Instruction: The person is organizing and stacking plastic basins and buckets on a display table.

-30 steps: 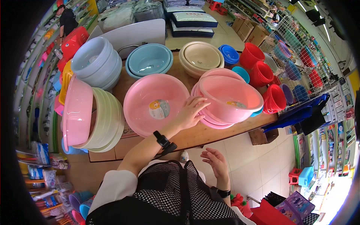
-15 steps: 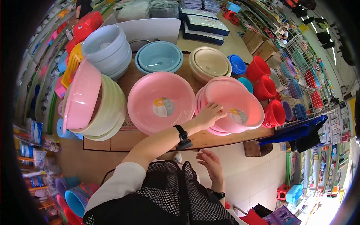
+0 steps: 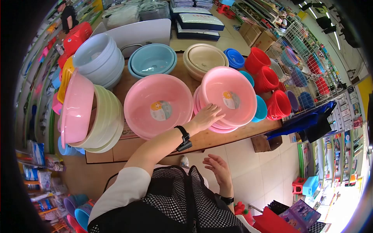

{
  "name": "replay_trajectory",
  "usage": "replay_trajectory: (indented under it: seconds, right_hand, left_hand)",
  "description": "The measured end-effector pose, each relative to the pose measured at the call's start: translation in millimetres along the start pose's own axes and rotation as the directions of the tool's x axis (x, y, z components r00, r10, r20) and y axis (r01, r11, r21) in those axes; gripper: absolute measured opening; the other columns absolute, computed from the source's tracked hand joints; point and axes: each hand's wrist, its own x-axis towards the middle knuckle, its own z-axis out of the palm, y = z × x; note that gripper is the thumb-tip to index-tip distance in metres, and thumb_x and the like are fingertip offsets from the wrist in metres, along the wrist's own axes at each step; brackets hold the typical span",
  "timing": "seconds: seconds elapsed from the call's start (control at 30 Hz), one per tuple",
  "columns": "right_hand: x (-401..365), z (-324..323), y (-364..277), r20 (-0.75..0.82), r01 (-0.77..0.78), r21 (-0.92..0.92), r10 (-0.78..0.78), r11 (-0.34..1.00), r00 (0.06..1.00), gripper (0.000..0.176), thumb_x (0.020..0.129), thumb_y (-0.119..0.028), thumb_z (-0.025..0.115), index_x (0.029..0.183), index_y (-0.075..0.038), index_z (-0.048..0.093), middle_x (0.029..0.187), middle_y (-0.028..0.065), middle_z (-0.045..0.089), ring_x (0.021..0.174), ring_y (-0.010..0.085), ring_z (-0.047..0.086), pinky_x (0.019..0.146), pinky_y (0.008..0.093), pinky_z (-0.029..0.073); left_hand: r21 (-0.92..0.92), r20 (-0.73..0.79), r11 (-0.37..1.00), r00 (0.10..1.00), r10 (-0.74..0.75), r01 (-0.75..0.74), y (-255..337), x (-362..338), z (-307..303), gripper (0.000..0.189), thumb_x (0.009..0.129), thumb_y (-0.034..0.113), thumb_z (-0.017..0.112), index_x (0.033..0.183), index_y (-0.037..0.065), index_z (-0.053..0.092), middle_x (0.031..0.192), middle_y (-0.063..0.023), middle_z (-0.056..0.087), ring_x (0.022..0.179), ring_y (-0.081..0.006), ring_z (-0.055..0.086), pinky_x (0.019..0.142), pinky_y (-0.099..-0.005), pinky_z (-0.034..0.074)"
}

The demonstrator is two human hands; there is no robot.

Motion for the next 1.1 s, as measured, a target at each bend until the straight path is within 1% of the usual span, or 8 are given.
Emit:
replay_trajectory:
  seconds: [0.17, 0.27, 0.37, 0.57, 0.67, 0.77, 0.87, 1.1]
  right_hand:
    - [1, -8, 14, -0.024, -0.014, 0.033, 0.015, 0.999, 1.000, 0.039, 0.101, -0.016, 0.064, 0.134, 0.003, 0.056, 0.119, 0.0160, 0.069, 0.109, 0.0254, 0.068, 0.091, 0.0360, 0.055]
    - [1, -9, 15, -0.013, -0.016, 0.040, 0.016, 0.999, 1.000, 0.039, 0.101, -0.016, 0.064, 0.133, 0.004, 0.056, 0.119, 0.0160, 0.069, 0.109, 0.0253, 0.068, 0.091, 0.0360, 0.055]
    - [0, -6, 15, -0.009, -0.013, 0.042, 0.013, 0.999, 1.000, 0.039, 0.101, -0.016, 0.063, 0.133, 0.004, 0.056, 0.119, 0.0162, 0.069, 0.109, 0.0256, 0.068, 0.091, 0.0363, 0.055]
    - [-7, -15, 13, -0.064, -0.005, 0.021, 0.006, 1.000, 0.998, 0.038, 0.101, -0.015, 0.062, 0.134, 0.004, 0.056, 0.119, 0.0169, 0.068, 0.110, 0.0269, 0.068, 0.092, 0.0371, 0.055]
    - [-12, -20, 12, -0.087, 0.005, 0.027, -0.003, 1.000, 0.996, 0.038, 0.101, -0.015, 0.062, 0.134, 0.004, 0.056, 0.119, 0.0169, 0.068, 0.110, 0.0272, 0.068, 0.092, 0.0373, 0.055]
    - [-11, -27, 17, -0.097, 0.004, 0.043, 0.000, 0.999, 0.995, 0.038, 0.101, -0.015, 0.062, 0.134, 0.004, 0.056, 0.119, 0.0167, 0.068, 0.110, 0.0272, 0.068, 0.092, 0.0376, 0.055]
    - [-10, -28, 23, -0.082, -0.010, 0.059, 0.015, 0.998, 0.997, 0.039, 0.101, -0.016, 0.062, 0.134, 0.004, 0.056, 0.119, 0.0164, 0.068, 0.110, 0.0269, 0.068, 0.092, 0.0377, 0.055]
    - [2, -25, 22, -0.039, -0.009, 0.031, 0.011, 0.999, 0.999, 0.038, 0.102, -0.016, 0.061, 0.134, 0.004, 0.055, 0.120, 0.0180, 0.068, 0.111, 0.0287, 0.068, 0.093, 0.0387, 0.056]
  left_hand:
    - [-0.204, 0.091, 0.974, 0.993, -0.081, 0.098, 13, -13, -7, 0.066, 0.080, -0.002, 0.063, 0.145, 0.009, 0.054, 0.148, -0.0165, 0.046, 0.144, -0.0337, 0.036, 0.125, -0.0533, 0.023]
    - [-0.156, 0.110, 0.984, 0.992, -0.068, 0.085, 7, -19, 10, 0.065, 0.080, -0.002, 0.062, 0.145, 0.005, 0.052, 0.147, -0.0158, 0.048, 0.144, -0.0335, 0.038, 0.124, -0.0532, 0.024]
    - [-0.080, 0.166, 0.991, 0.982, -0.096, 0.110, -2, -28, 44, 0.060, 0.082, -0.001, 0.062, 0.141, 0.004, 0.054, 0.141, -0.0146, 0.052, 0.141, -0.0326, 0.041, 0.124, -0.0542, 0.024]
    - [-0.040, 0.220, 0.995, 0.972, -0.078, 0.089, -11, -19, 71, 0.028, 0.088, 0.004, 0.058, 0.116, 0.004, 0.060, 0.118, -0.0124, 0.058, 0.125, -0.0306, 0.052, 0.118, -0.0581, 0.030]
    - [0.121, 0.221, 0.992, 0.974, -0.054, 0.027, -8, -11, 69, 0.023, 0.089, 0.006, 0.056, 0.112, 0.005, 0.059, 0.113, -0.0114, 0.058, 0.118, -0.0307, 0.055, 0.116, -0.0605, 0.031]
    - [0.134, 0.097, 0.991, 0.995, -0.021, 0.008, -10, 4, 57, 0.023, 0.091, 0.007, 0.054, 0.114, 0.003, 0.058, 0.112, -0.0115, 0.058, 0.115, -0.0321, 0.055, 0.115, -0.0620, 0.030]
    - [-0.028, 0.055, 0.999, 0.998, -0.043, 0.045, -15, 19, 52, 0.022, 0.093, 0.007, 0.053, 0.114, 0.002, 0.056, 0.112, -0.0125, 0.056, 0.116, -0.0333, 0.054, 0.115, -0.0624, 0.029]
    - [-0.047, 0.098, 0.993, 0.990, -0.101, 0.106, -8, 16, 55, 0.023, 0.093, 0.007, 0.054, 0.116, 0.002, 0.056, 0.109, -0.0130, 0.055, 0.117, -0.0337, 0.053, 0.118, -0.0626, 0.025]
